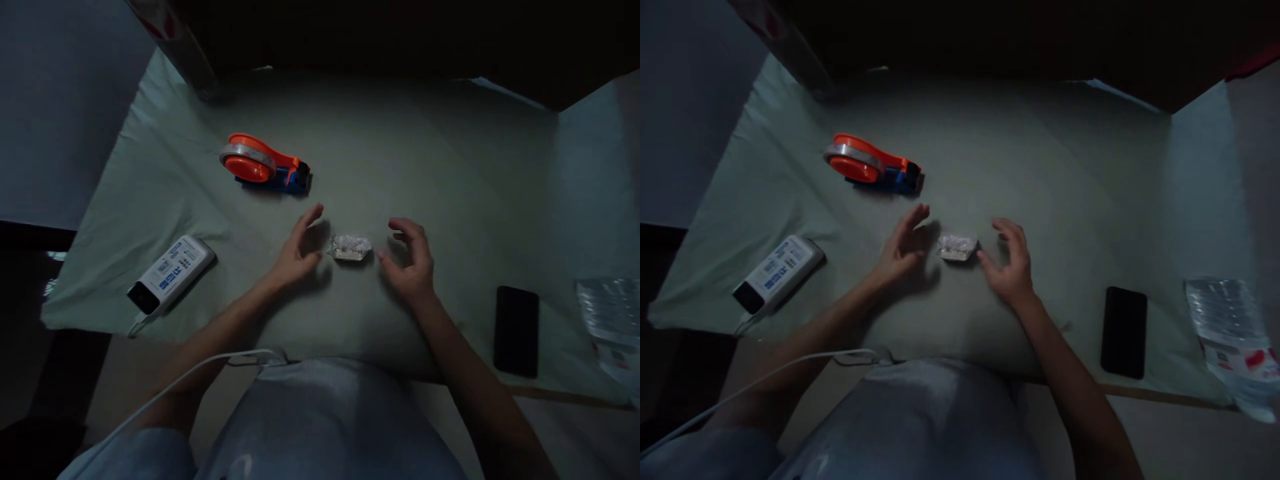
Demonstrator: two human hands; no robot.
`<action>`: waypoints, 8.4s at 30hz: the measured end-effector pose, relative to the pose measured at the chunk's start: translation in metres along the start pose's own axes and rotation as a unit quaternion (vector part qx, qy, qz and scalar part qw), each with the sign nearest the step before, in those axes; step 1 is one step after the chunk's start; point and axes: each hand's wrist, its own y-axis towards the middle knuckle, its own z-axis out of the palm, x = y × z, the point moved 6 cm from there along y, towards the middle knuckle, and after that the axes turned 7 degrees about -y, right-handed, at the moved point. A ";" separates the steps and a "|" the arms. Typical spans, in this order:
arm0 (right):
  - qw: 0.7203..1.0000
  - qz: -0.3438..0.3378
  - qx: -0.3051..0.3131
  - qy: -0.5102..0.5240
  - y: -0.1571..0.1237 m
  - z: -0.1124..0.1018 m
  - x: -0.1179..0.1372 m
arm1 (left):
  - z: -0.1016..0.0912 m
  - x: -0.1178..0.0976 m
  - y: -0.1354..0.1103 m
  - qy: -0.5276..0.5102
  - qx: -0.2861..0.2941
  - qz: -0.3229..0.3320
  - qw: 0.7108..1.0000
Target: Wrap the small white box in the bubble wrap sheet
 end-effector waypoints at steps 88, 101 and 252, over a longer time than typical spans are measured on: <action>0.986 -0.061 0.058 -0.146 -0.017 -0.014 0.048 | 0.043 -0.039 -0.018 0.260 0.065 0.024 0.963; 0.959 0.003 0.024 -0.281 -0.024 -0.020 0.000 | 0.010 -0.034 -0.035 0.496 -0.040 0.017 0.867; 0.977 0.096 0.180 -0.057 -0.012 -0.019 0.001 | 0.033 -0.020 -0.009 0.191 0.029 -0.101 0.976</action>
